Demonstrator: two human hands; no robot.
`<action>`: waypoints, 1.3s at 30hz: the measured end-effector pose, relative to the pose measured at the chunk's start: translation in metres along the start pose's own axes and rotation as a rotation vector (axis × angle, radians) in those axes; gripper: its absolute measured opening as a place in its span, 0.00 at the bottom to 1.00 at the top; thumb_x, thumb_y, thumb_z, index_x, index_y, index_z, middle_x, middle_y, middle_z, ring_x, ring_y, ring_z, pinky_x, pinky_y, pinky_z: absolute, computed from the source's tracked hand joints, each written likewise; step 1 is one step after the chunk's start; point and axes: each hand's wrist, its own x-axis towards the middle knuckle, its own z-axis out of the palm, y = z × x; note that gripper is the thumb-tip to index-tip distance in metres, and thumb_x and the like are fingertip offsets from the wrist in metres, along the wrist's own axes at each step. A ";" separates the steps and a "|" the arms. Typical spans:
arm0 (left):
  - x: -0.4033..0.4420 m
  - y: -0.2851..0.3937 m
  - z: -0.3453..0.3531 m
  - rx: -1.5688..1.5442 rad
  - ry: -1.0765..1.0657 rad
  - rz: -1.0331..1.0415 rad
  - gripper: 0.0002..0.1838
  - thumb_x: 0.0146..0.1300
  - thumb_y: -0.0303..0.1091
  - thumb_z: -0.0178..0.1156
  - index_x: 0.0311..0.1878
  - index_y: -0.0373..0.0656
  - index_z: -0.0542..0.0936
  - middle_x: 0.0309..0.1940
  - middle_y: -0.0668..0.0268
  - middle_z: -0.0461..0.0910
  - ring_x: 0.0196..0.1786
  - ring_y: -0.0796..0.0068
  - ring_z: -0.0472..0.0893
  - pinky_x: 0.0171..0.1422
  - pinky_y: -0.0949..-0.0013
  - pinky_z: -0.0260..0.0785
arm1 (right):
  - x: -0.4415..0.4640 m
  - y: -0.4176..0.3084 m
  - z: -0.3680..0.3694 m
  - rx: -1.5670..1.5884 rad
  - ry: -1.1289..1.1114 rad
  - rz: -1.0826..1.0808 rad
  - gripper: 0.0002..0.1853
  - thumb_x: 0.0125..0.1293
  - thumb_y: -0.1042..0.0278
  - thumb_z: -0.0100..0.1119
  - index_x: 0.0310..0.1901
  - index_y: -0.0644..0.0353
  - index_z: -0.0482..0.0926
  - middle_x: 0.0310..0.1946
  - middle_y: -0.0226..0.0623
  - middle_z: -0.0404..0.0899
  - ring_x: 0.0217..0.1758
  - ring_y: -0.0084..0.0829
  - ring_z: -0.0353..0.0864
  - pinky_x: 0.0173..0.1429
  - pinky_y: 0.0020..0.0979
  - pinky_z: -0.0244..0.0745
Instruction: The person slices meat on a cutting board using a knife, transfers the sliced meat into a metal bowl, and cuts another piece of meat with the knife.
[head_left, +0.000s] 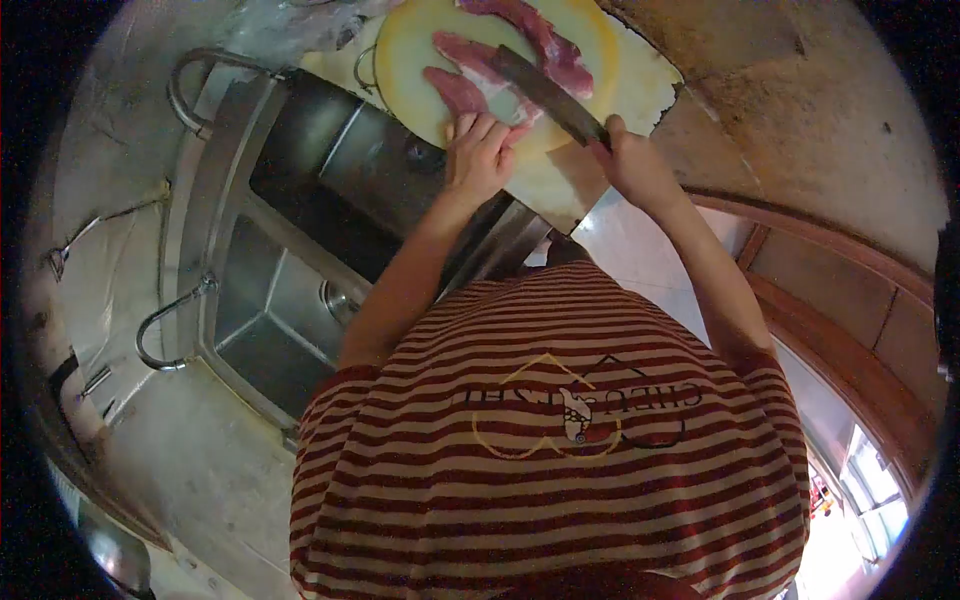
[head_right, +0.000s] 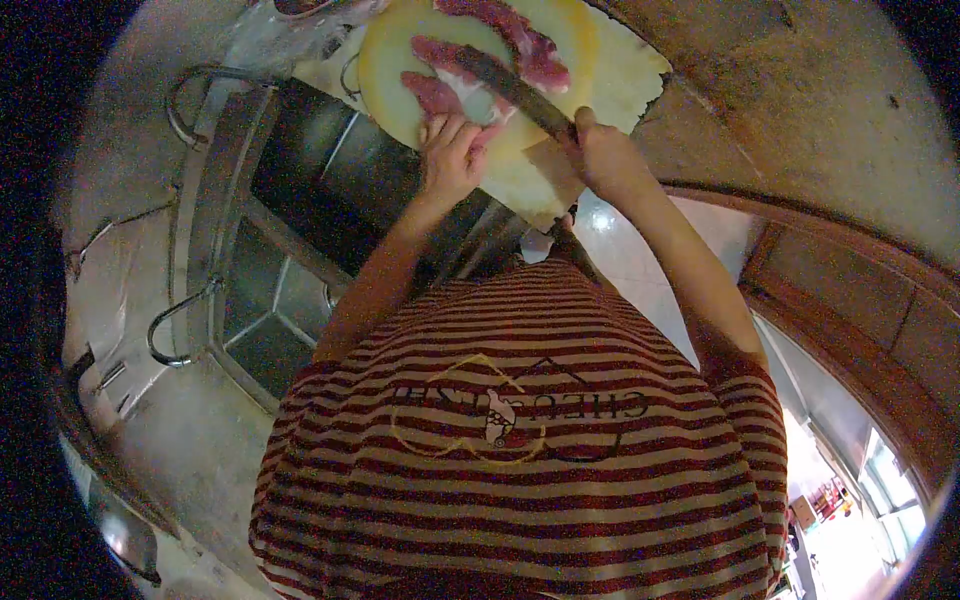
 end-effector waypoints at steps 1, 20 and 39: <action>0.001 -0.002 0.001 0.002 0.002 0.003 0.10 0.42 0.32 0.58 0.31 0.45 0.75 0.32 0.65 0.72 0.41 0.60 0.70 0.43 0.56 0.57 | -0.003 -0.001 -0.003 0.000 0.004 -0.002 0.15 0.65 0.58 0.50 0.40 0.65 0.65 0.25 0.57 0.77 0.30 0.57 0.78 0.34 0.52 0.71; -0.004 0.005 0.001 0.042 -0.056 -0.108 0.05 0.46 0.33 0.57 0.28 0.47 0.74 0.29 0.66 0.70 0.39 0.61 0.69 0.40 0.56 0.57 | 0.002 -0.048 0.033 -0.009 -0.040 -0.066 0.14 0.65 0.62 0.50 0.39 0.65 0.61 0.21 0.57 0.76 0.27 0.57 0.78 0.30 0.51 0.71; 0.000 0.024 -0.026 -0.458 0.225 -0.430 0.10 0.48 0.24 0.56 0.37 0.37 0.76 0.39 0.57 0.74 0.42 0.54 0.74 0.47 0.59 0.68 | 0.109 -0.038 -0.002 0.013 0.190 -0.245 0.22 0.65 0.59 0.49 0.57 0.60 0.62 0.26 0.54 0.78 0.31 0.55 0.78 0.36 0.50 0.73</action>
